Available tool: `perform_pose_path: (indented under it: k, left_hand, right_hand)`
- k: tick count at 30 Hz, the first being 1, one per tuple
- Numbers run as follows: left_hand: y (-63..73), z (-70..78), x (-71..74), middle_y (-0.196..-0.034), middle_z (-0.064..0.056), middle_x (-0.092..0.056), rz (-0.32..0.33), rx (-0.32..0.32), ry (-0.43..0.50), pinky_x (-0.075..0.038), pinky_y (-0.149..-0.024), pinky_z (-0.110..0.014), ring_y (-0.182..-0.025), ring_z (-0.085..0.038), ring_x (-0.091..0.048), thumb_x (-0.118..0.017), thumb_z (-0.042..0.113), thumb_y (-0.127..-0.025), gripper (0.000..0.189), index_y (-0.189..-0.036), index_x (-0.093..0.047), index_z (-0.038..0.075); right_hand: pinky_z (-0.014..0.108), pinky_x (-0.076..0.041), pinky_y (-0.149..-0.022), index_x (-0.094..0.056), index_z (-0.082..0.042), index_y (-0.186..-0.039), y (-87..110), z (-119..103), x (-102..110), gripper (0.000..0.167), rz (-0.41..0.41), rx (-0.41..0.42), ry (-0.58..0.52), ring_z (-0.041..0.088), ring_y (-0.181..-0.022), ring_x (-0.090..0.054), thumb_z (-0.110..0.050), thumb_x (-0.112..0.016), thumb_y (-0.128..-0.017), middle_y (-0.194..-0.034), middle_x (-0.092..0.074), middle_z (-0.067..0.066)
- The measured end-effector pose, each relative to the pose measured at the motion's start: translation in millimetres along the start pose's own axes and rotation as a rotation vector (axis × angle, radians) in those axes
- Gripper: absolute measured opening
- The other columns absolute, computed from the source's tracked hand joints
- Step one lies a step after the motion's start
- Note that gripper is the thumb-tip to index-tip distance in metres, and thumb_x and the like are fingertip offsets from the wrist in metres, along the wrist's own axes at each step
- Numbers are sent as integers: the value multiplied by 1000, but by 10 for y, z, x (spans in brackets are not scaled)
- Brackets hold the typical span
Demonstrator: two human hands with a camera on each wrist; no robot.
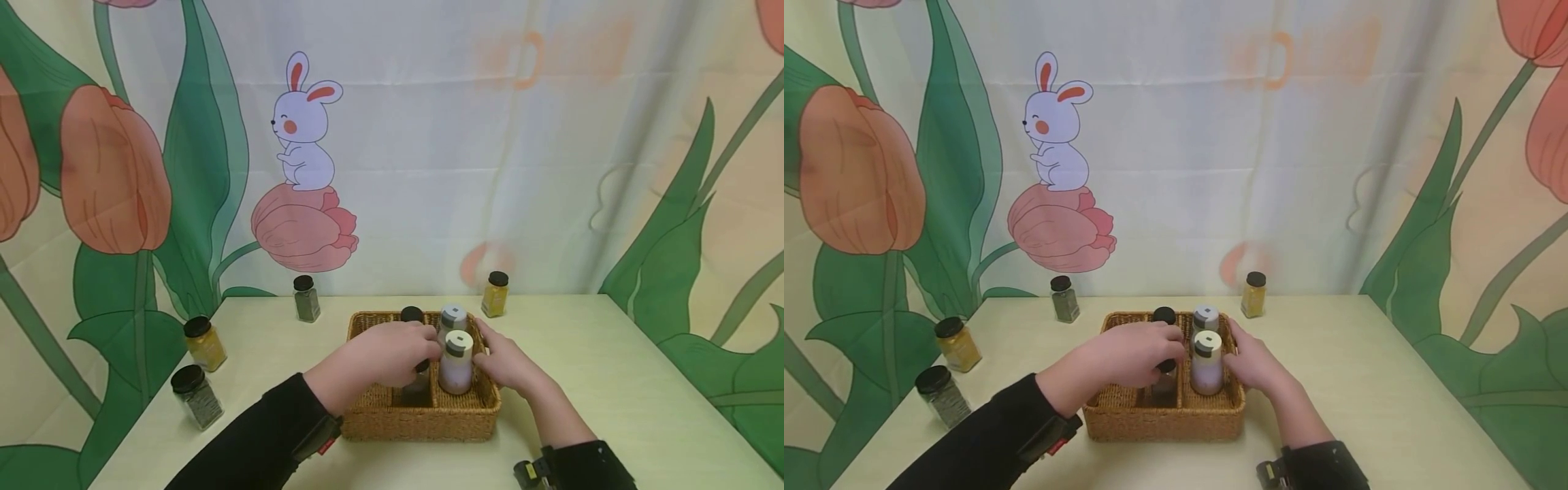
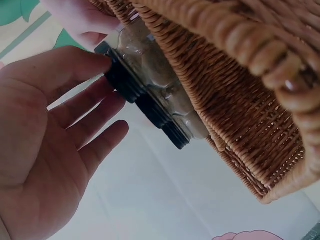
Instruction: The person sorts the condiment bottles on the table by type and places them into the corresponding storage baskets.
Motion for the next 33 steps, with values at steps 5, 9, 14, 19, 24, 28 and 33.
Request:
perform_pose_path:
  k: [5,9,14,19,24,28,33]
  left_hand:
    - [84,-52,88,-104,6,-61,40,13,7,-50,-82,-25,-92,-11,-57,-75,13,-86,30,-115,-73,22]
    - [173,-111,168,-112,3,-62,75,47,11,-52,-84,-30,-97,-16,-60,-74,15,-85,38,-122,-70,19]
    - [292,-269,219,-131,-1,-59,116,136,51,-52,-93,-38,-114,-21,-60,-71,16,-85,57,-141,-60,22]
    - [430,-452,248,-138,-3,-57,189,205,60,-49,-99,-40,-120,-24,-59,-71,19,-87,61,-146,-55,22]
    - [582,-590,277,-141,-4,-55,259,256,70,-51,-95,-42,-121,-26,-58,-72,19,-86,63,-146,-54,22]
    - [717,-668,265,-146,-7,-51,292,299,70,-50,-97,-46,-127,-29,-54,-74,20,-85,66,-148,-53,20]
    - [895,-746,226,-148,-9,-50,322,370,60,-46,-103,-51,-131,-32,-51,-78,25,-85,67,-147,-54,18]
  right_hand:
    - [31,-42,-46,-13,-9,-165,-2,-1,-4,86,3,5,-8,16,-48,-43,-2,-52,-89,-153,-34,38]
    - [31,-41,-46,-13,-9,-165,-3,3,-3,86,5,4,-10,15,-48,-42,-2,-52,-89,-153,-34,38]
    - [31,-41,-46,-13,-10,-165,-3,2,-2,86,2,2,-12,15,-48,-41,-2,-52,-89,-153,-33,38]
    - [31,-40,-46,-12,-10,-165,-1,-10,1,86,0,7,-10,15,-48,-41,-2,-52,-89,-154,-32,38]
    - [31,-41,-47,-12,-9,-165,2,-15,6,86,3,11,-5,15,-49,-42,-1,-52,-89,-153,-33,38]
    - [31,-41,-47,-13,-8,-164,6,-14,6,85,3,11,-4,15,-49,-41,-1,-52,-89,-153,-33,39]
    - [31,-40,-47,-13,-8,-164,14,-10,1,84,0,15,-3,15,-48,-41,-1,-51,-90,-153,-32,39]
Point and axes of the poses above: each hand's wrist, its own y-axis away from the middle knuckle, its own x-axis out of the back of the hand, z = x × y, the point moved 8 cm from there along -y, towards the middle knuckle
